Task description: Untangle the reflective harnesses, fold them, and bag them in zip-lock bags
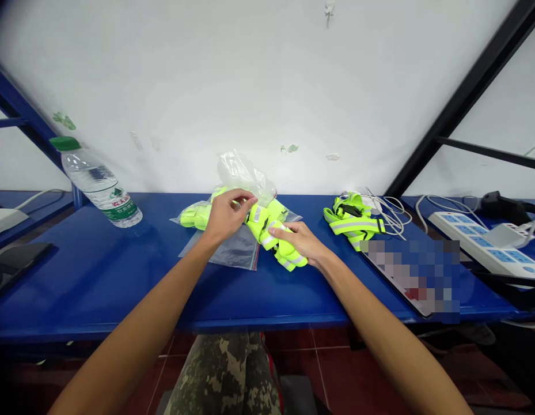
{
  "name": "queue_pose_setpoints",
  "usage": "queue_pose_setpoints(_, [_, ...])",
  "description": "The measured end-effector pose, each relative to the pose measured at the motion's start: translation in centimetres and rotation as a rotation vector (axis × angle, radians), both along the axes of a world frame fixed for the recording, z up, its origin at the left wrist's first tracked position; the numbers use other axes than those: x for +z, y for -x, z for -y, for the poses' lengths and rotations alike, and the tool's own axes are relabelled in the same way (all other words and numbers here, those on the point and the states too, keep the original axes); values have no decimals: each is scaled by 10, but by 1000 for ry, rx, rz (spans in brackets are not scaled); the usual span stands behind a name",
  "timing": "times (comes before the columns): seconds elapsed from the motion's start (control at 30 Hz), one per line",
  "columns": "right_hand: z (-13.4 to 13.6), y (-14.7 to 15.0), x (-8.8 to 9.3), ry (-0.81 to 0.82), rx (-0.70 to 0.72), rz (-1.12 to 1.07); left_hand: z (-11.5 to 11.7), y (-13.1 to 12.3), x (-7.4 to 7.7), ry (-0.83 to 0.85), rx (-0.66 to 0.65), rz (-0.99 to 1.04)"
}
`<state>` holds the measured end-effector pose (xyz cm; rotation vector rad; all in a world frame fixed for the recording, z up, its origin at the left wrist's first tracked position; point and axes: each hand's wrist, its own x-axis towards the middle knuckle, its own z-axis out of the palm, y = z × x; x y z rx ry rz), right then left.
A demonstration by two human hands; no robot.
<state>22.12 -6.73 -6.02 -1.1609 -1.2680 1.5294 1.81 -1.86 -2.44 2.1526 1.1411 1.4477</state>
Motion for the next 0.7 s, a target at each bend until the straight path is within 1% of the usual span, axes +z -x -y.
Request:
queue_pose_setpoints(0.13, [-1,0,-3,-6,-63,-3,9,-2,1,-155,2,-243])
queue_pose_setpoints(0.27, [0,3,-4,-17,-43,16,13,-1,3,-242,40,-439])
queue_pose_setpoints(0.33, [0,4,-3,-10,-63,-11,13,0,3,-268,58,-503])
queue_pose_setpoints(0.43, [-1,5,-2,21,-135,-94,12,1,2,-279,47,-560])
queue_pose_setpoints(0.57, [-4,2,-1,26,-221,-181,12,-1,-1,-248,37,-588])
queue_pose_setpoints(0.63, [-4,1,-1,16,-204,-163,15,-3,-2,-248,39,-581])
queue_pose_setpoints(0.7, [-3,1,0,1,-156,-122,18,-6,-2,-264,51,-557])
